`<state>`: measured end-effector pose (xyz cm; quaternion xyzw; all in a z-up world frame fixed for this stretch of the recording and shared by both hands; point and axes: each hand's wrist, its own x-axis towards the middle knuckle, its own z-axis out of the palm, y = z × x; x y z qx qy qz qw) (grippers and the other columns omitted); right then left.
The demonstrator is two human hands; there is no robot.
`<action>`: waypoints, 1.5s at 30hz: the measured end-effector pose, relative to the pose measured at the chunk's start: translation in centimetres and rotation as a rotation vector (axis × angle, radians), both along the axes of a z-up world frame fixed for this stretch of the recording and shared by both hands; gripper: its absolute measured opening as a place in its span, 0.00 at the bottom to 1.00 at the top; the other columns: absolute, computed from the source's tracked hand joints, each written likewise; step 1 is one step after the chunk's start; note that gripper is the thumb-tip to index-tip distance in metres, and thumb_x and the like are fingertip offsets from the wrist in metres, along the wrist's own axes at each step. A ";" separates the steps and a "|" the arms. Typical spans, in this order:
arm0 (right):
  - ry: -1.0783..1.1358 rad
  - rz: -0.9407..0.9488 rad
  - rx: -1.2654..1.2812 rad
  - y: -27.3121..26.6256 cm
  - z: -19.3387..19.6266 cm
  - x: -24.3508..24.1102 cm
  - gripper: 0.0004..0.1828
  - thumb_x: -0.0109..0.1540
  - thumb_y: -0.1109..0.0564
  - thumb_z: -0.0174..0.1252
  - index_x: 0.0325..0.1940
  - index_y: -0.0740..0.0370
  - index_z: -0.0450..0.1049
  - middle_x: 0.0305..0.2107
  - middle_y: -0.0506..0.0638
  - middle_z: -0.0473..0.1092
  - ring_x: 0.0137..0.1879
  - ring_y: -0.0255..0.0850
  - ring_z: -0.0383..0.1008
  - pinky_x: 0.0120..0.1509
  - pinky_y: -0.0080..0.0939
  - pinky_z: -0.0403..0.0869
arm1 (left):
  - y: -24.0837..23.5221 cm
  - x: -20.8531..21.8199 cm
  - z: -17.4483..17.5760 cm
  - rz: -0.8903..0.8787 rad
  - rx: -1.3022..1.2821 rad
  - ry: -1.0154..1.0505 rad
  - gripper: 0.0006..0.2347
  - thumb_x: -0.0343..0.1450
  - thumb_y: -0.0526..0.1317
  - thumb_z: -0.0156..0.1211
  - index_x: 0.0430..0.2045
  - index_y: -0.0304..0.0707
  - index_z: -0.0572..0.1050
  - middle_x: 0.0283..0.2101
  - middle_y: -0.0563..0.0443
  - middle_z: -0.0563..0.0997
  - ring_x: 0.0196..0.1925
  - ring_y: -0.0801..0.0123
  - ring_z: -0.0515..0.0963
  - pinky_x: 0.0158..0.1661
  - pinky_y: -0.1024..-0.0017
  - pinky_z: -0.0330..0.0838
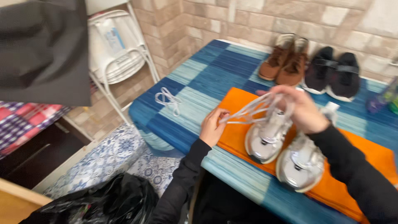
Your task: The person threads white shoelaces through the eyelets of a pair of silver sneakers placed on an orange mat. They pull the laces through each eyelet sequentially, adjust the tension, and tie the laces into a knot.
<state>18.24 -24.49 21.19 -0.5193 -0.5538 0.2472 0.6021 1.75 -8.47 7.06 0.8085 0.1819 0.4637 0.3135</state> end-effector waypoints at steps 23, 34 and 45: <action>-0.210 -0.548 -0.222 -12.6 -17.5 14.4 0.08 0.62 0.60 0.51 0.42 0.63 0.73 0.33 0.55 0.73 0.43 0.45 0.73 0.45 0.47 0.74 | -11.0 19.2 -0.8 -0.405 0.117 0.086 0.09 0.70 0.34 0.49 0.43 0.44 0.70 0.42 0.49 0.71 0.50 0.51 0.73 0.53 0.60 0.67; -0.055 -0.658 -0.449 -13.2 -20.1 15.8 0.27 0.65 0.47 0.49 0.68 0.47 0.57 0.35 0.56 0.74 0.36 0.46 0.72 0.38 0.46 0.74 | -14.5 17.6 0.6 -0.485 -0.588 0.163 0.23 0.72 0.36 0.38 0.64 0.32 0.49 0.69 0.25 0.48 0.71 0.39 0.48 0.68 0.53 0.44; 0.199 -0.620 -0.657 -13.5 -21.3 16.5 0.29 0.63 0.32 0.48 0.52 0.57 0.73 0.31 0.55 0.74 0.36 0.46 0.71 0.38 0.52 0.77 | -14.0 16.9 -0.5 -0.641 -1.097 0.114 0.26 0.72 0.40 0.47 0.67 0.34 0.51 0.70 0.32 0.50 0.71 0.47 0.51 0.66 0.56 0.48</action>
